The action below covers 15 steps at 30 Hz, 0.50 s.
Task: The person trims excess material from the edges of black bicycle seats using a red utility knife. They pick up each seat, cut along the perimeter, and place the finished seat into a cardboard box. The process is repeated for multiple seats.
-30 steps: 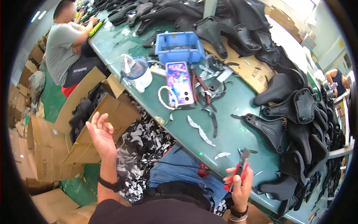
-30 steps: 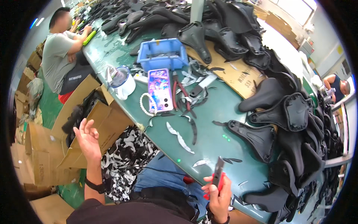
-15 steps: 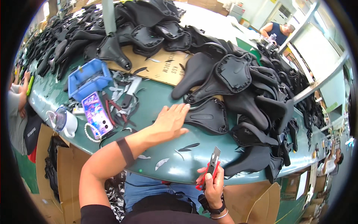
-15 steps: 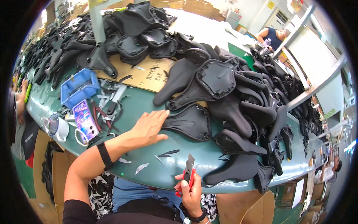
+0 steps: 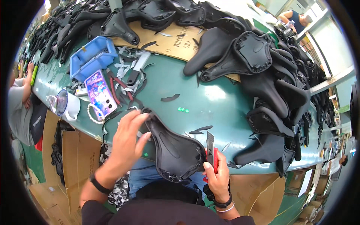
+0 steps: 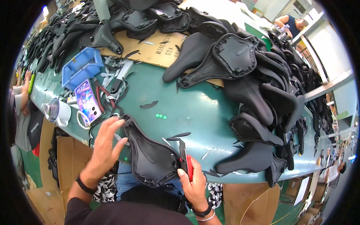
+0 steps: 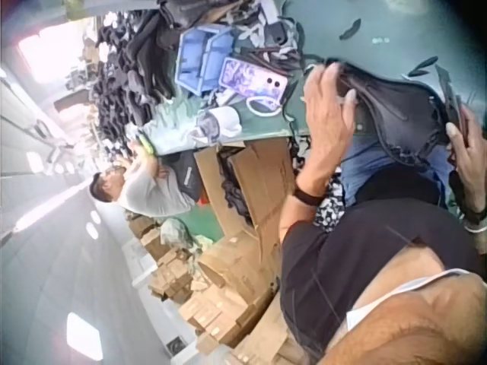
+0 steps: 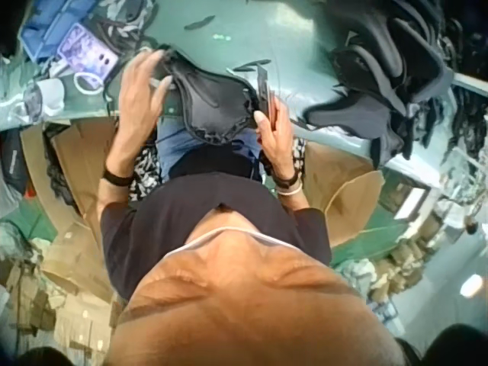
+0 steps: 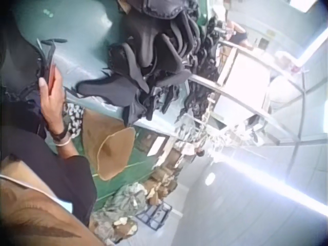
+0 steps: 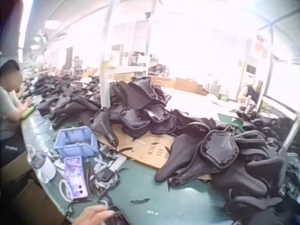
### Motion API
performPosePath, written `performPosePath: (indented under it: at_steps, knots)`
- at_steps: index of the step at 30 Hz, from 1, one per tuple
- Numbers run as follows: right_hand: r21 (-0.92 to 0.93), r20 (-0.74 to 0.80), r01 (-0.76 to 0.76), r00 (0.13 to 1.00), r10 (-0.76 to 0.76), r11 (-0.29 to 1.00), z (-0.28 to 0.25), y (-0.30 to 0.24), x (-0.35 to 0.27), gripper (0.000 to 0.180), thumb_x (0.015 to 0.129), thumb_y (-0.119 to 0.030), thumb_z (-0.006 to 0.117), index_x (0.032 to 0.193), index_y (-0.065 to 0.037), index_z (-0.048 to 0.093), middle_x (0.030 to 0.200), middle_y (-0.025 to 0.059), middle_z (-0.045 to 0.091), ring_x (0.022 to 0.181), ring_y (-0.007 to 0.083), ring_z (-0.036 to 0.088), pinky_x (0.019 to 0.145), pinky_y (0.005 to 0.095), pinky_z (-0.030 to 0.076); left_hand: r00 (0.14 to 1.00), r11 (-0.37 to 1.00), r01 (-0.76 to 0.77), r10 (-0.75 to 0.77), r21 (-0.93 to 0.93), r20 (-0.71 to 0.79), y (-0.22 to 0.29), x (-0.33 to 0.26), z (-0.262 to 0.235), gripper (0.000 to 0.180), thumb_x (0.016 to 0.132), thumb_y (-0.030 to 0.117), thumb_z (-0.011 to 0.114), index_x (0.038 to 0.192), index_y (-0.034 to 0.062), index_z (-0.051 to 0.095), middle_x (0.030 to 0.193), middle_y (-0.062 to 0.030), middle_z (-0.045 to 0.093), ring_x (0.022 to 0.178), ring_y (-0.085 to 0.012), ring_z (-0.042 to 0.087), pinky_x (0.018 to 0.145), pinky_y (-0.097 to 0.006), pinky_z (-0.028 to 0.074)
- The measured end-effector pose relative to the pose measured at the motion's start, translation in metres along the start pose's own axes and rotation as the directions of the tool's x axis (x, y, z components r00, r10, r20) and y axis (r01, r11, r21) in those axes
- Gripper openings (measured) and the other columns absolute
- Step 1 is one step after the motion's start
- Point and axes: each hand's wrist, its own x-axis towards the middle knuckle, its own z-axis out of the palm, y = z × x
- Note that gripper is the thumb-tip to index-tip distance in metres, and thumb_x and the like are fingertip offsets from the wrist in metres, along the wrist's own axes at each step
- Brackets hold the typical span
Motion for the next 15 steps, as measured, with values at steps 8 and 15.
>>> performPosePath:
  at_steps: [8, 15]
  knots:
    - [0.222, 0.045, 0.014, 0.999, -0.024, 0.975, -0.007, 0.002, -0.022, 0.044, 0.092, -0.013, 0.056, 0.129, 0.003, 0.038, 0.111, 0.0174, 0.062, 0.084, 0.0164, 0.062, 0.066, 0.0291, 0.057, 0.986, 0.904, 0.117, -0.056, -0.412, 0.157, 0.006, -0.004, 0.009, 0.040, 0.083, 0.010, 0.066, 0.120, -0.0003, 0.054, 0.103, -0.0153, 0.065, 0.091, -0.0257, 0.063, 0.077, -0.035, 0.050]
    - [0.076, -0.391, 0.167, 0.912, -0.125, 0.983, -0.007, -0.003, -0.005, 0.038, 0.099, -0.018, 0.045, 0.133, -0.003, 0.035, 0.116, 0.0146, 0.057, 0.075, 0.0119, 0.059, 0.055, 0.0244, 0.053, 0.627, 0.744, -0.659, 0.625, -0.111, 0.465, 0.040, 0.085, -0.014, 0.024, 0.081, 0.009, 0.064, 0.105, 0.0091, 0.065, 0.107, -0.0067, 0.063, 0.113, -0.0229, 0.052, 0.100, -0.048, 0.032]
